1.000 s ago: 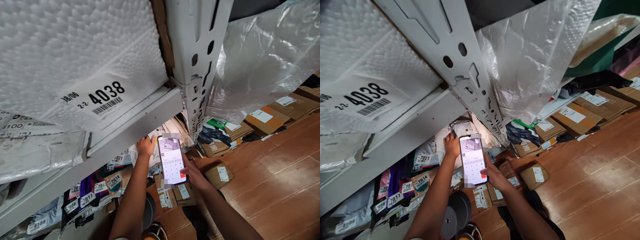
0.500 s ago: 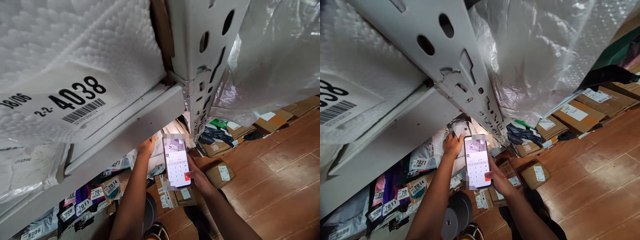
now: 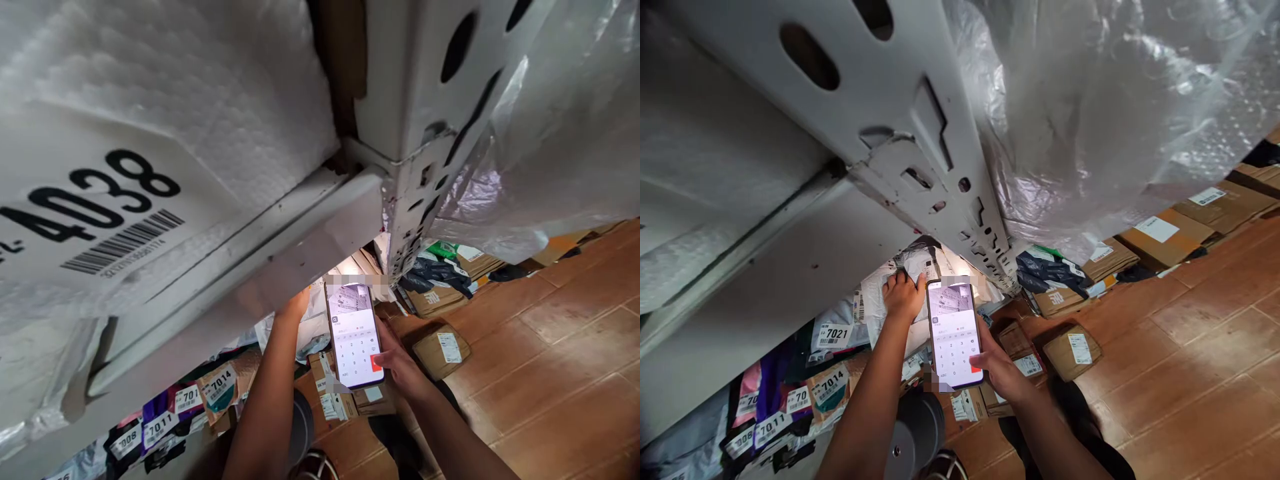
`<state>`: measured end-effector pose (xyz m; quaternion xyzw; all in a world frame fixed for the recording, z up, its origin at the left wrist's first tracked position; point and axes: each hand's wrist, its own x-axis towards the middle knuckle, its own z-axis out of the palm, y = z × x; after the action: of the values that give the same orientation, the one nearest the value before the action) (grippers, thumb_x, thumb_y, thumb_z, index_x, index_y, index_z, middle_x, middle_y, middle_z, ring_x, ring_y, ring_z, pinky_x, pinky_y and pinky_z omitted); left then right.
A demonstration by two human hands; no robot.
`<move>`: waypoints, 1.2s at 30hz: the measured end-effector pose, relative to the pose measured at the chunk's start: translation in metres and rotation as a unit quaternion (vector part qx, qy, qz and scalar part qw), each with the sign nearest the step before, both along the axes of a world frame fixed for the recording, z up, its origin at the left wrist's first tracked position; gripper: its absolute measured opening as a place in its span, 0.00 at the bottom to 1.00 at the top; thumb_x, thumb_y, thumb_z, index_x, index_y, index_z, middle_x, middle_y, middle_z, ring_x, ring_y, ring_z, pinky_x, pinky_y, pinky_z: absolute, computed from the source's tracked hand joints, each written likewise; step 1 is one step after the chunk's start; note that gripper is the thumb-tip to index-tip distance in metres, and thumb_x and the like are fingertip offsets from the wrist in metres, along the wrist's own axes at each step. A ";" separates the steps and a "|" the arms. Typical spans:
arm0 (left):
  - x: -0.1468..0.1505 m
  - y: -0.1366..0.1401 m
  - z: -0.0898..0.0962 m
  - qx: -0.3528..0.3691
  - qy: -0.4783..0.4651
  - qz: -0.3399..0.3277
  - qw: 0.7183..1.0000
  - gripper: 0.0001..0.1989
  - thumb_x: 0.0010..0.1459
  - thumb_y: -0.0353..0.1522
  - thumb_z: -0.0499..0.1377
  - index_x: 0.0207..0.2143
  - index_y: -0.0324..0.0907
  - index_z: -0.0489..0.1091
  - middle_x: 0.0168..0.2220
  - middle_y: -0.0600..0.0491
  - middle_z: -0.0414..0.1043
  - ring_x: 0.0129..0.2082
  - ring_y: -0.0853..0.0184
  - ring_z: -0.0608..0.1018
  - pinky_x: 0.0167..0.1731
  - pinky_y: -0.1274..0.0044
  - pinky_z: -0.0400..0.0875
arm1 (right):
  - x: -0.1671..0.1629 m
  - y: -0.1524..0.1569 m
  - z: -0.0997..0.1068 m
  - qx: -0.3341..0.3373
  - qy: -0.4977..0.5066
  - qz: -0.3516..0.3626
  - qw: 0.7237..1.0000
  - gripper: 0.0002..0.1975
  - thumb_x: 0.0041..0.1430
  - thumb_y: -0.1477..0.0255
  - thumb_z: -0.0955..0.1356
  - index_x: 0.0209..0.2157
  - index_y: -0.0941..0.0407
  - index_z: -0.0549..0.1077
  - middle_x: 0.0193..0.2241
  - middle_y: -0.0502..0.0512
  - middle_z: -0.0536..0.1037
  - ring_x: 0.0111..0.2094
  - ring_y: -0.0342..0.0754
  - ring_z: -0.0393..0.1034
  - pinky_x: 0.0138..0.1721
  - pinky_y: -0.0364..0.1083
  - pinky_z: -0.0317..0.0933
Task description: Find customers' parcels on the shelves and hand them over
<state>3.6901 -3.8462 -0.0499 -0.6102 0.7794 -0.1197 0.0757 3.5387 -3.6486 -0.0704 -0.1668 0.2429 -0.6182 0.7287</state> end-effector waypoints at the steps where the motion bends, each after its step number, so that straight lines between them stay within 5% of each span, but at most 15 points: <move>1: 0.000 0.000 0.000 -0.002 -0.001 0.000 1.000 0.30 0.64 0.44 0.41 0.45 0.33 0.75 0.47 0.35 0.73 0.49 0.46 0.69 0.48 0.59 0.62 | 0.000 0.000 0.001 -0.004 -0.001 0.003 1.000 0.41 0.45 0.72 0.66 0.63 0.50 0.55 0.57 0.55 0.70 0.57 0.58 0.63 0.53 0.57 0.58; 12: -0.002 0.001 -0.008 0.007 0.003 0.026 1.000 0.31 0.63 0.44 0.41 0.44 0.30 0.75 0.50 0.33 0.71 0.53 0.45 0.66 0.52 0.59 0.60 | -0.006 -0.004 0.000 -0.007 0.039 0.000 0.999 0.39 0.44 0.72 0.66 0.61 0.48 0.57 0.57 0.53 0.69 0.58 0.58 0.62 0.55 0.57 0.56; 23: -0.002 0.009 -0.011 0.028 0.027 0.045 0.998 0.31 0.64 0.44 0.40 0.54 0.30 0.68 0.54 0.32 0.68 0.60 0.48 0.63 0.56 0.58 0.56 | -0.015 0.001 0.004 -0.001 0.044 -0.006 0.999 0.31 0.53 0.71 0.65 0.60 0.48 0.59 0.57 0.52 0.69 0.58 0.54 0.62 0.55 0.53 0.57; 36: -0.005 0.009 -0.021 0.018 0.024 0.059 0.998 0.31 0.64 0.43 0.39 0.48 0.31 0.73 0.53 0.32 0.68 0.61 0.45 0.61 0.57 0.55 0.53 | -0.018 0.009 -0.007 -0.006 -0.006 0.010 1.000 0.39 0.48 0.70 0.69 0.61 0.46 0.54 0.59 0.54 0.67 0.58 0.57 0.62 0.55 0.57 0.57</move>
<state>3.6852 -3.8371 -0.0711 -0.6562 0.7458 -0.0870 0.0750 3.5203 -3.6395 -0.0770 -0.1699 0.2331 -0.6130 0.7355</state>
